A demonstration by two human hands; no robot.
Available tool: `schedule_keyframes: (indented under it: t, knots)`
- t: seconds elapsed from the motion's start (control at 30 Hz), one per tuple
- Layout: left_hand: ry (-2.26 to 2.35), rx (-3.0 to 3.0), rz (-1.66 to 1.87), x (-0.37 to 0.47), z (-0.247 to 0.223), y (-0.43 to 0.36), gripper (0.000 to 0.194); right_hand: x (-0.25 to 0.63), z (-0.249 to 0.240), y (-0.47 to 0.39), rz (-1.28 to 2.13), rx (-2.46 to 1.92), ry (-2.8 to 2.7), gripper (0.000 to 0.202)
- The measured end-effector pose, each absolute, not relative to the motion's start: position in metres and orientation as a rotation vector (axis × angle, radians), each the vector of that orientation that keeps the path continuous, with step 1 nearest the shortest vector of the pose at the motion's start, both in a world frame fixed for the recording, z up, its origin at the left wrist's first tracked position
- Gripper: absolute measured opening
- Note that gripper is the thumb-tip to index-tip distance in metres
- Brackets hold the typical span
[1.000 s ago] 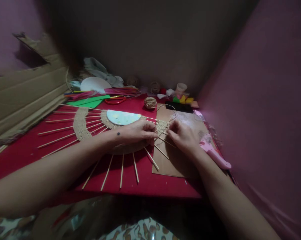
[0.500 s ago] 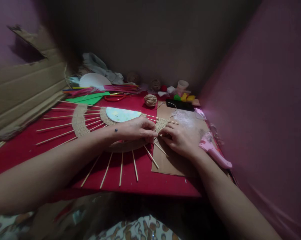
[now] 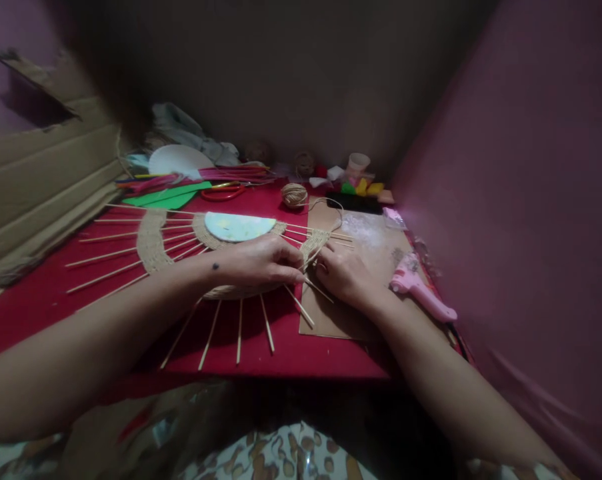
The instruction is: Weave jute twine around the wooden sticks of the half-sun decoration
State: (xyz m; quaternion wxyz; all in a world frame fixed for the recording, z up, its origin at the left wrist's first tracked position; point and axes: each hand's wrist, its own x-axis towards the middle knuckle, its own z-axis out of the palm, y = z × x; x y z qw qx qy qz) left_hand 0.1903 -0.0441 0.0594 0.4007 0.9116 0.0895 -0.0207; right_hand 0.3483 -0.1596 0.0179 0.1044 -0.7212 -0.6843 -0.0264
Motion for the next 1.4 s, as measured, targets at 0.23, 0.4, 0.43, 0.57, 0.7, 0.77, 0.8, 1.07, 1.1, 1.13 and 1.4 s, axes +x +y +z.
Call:
schedule_keyframes:
  t: [0.23,0.4,0.43,0.57,0.7,0.77,0.8,1.07,1.1,1.13,1.4]
  knots:
    - [0.201,2.466,0.089,0.183,0.053,-0.063,0.021,0.351,0.018,-0.16,0.012,-2.034,-1.939,0.025]
    - [0.079,2.599,0.295,0.18,0.048,-0.092,0.023,0.353,0.019,-0.162,0.073,-1.956,-1.945,0.022]
    - [0.067,2.633,0.32,0.18,0.046,-0.099,0.025,0.355,0.019,-0.162,0.082,-1.941,-1.956,0.021]
    - [-0.007,2.762,0.414,0.188,0.041,-0.12,0.027,0.363,0.019,-0.159,0.147,-1.87,-1.983,0.016]
    - [-0.083,2.91,0.324,0.2,0.034,-0.136,0.023,0.369,0.017,-0.156,0.187,-1.822,-1.945,0.027]
    - [-0.12,3.026,0.251,0.204,0.029,-0.145,0.021,0.37,0.015,-0.154,0.174,-1.816,-1.964,0.03]
    - [-0.143,3.092,0.241,0.206,0.026,-0.149,0.02,0.37,0.015,-0.154,0.165,-1.822,-1.975,0.031]
    - [-0.317,3.284,0.586,0.185,0.019,-0.161,0.024,0.37,0.01,-0.152,0.142,-1.837,-1.942,0.026]
    - [-0.323,3.241,0.609,0.18,0.022,-0.157,0.023,0.37,0.01,-0.152,0.151,-1.82,-1.948,0.026]
    - [-0.309,3.184,0.606,0.175,0.026,-0.152,0.023,0.37,0.01,-0.152,0.165,-1.805,-1.952,0.025]
    - [0.372,2.145,0.353,0.17,0.061,-0.093,0.022,0.366,0.019,-0.16,0.225,-1.772,-2.008,0.023]
